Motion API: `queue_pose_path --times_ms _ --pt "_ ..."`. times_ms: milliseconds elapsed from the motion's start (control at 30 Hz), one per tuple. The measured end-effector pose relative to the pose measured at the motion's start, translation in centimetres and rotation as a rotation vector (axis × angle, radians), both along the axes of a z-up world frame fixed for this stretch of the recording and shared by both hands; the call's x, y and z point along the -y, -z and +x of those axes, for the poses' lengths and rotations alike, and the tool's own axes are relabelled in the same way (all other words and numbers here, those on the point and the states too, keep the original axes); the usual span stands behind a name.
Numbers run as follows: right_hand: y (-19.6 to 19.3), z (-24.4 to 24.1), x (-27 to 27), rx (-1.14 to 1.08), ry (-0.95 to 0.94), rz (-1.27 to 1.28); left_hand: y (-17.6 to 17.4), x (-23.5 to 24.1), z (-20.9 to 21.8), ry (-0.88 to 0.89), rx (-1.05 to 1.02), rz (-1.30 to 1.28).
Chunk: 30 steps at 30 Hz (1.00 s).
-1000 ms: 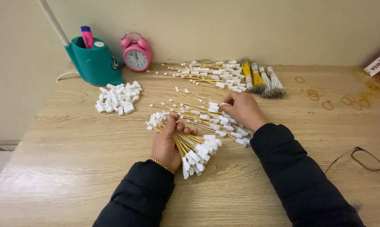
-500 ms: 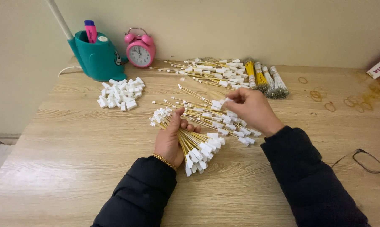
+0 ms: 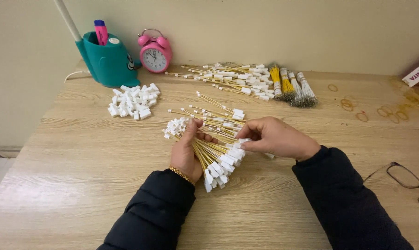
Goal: The person is manually bundling small electronic wire connectors with white plastic tips on a wooden desk.
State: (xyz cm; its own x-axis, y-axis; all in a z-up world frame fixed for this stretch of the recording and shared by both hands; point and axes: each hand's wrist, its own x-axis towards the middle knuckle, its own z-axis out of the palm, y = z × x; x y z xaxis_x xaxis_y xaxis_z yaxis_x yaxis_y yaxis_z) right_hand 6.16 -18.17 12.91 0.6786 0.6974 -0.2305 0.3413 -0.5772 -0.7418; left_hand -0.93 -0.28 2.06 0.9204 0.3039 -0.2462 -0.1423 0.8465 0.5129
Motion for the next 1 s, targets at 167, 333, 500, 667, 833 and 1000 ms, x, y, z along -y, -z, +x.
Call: queue_pose_path --times_ms 167,333,500,667,833,1000 --pt "-2.5 0.5 0.0 -0.04 0.068 -0.003 2.8 -0.7 1.0 0.057 0.096 -0.025" --pt "3.9 6.2 -0.6 0.39 0.264 -0.012 3.0 -0.7 1.3 0.072 0.152 -0.062" --pt "6.4 7.2 -2.8 0.574 0.171 -0.182 2.4 -0.6 1.0 0.066 0.178 -0.048" --pt "8.8 9.8 -3.2 0.558 0.138 -0.211 2.4 -0.6 0.9 0.072 0.181 -0.039" --pt "8.5 9.7 -2.6 0.451 0.196 -0.204 2.3 -0.6 0.9 0.085 0.173 -0.032" --pt "7.7 9.6 -2.3 0.422 0.255 -0.204 2.4 -0.6 1.0 0.084 0.167 -0.026"
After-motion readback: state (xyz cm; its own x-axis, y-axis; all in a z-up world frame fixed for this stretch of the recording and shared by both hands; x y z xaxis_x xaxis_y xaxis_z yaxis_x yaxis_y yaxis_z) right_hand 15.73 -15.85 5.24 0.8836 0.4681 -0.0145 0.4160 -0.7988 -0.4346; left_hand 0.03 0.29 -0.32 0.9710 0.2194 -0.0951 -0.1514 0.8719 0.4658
